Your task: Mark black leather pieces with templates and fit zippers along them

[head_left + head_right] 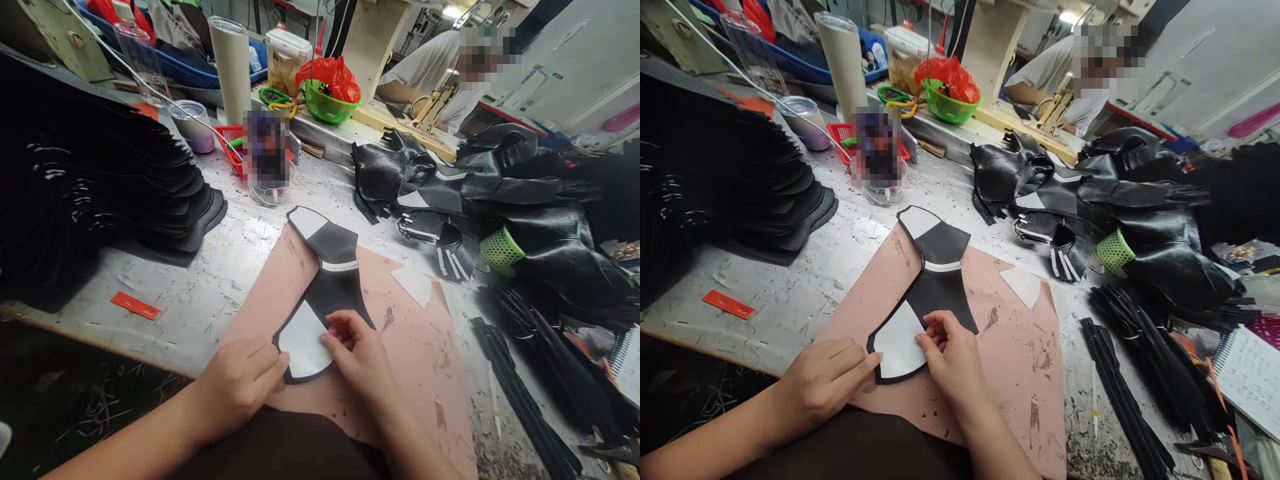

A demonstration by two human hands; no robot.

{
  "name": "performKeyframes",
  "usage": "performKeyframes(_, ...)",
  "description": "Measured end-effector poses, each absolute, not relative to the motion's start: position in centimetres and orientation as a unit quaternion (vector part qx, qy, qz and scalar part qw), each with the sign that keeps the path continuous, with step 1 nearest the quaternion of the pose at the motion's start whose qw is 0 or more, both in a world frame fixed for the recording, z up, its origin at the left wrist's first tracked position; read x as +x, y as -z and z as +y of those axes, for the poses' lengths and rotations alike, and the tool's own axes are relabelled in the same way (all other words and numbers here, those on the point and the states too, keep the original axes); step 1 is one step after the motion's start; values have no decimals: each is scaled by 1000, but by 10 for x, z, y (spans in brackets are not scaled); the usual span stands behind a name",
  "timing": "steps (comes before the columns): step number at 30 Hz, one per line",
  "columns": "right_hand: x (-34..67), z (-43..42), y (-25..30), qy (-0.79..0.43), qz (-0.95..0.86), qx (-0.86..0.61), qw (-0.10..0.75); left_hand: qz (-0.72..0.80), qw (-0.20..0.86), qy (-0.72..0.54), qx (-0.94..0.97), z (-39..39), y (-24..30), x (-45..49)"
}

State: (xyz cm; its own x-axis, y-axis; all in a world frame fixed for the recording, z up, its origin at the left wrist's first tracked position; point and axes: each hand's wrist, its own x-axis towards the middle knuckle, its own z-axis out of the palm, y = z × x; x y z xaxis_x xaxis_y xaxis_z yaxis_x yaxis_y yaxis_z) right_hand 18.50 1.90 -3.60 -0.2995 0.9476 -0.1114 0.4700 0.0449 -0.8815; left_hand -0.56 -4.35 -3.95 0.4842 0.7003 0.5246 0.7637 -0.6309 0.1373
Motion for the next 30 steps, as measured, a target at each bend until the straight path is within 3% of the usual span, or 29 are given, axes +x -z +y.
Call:
performKeyframes(10,186,17,34,-421,-687,-528,271,-428,50,285,-856,-42,38,-4)
performKeyframes(20,188,11,35,-376,-720,-484,325,-419,71,286,-859,-43,37,-3)
performKeyframes(30,184,15,31,-384,-713,-522,268,-432,58,282,-855,-43,39,-3)
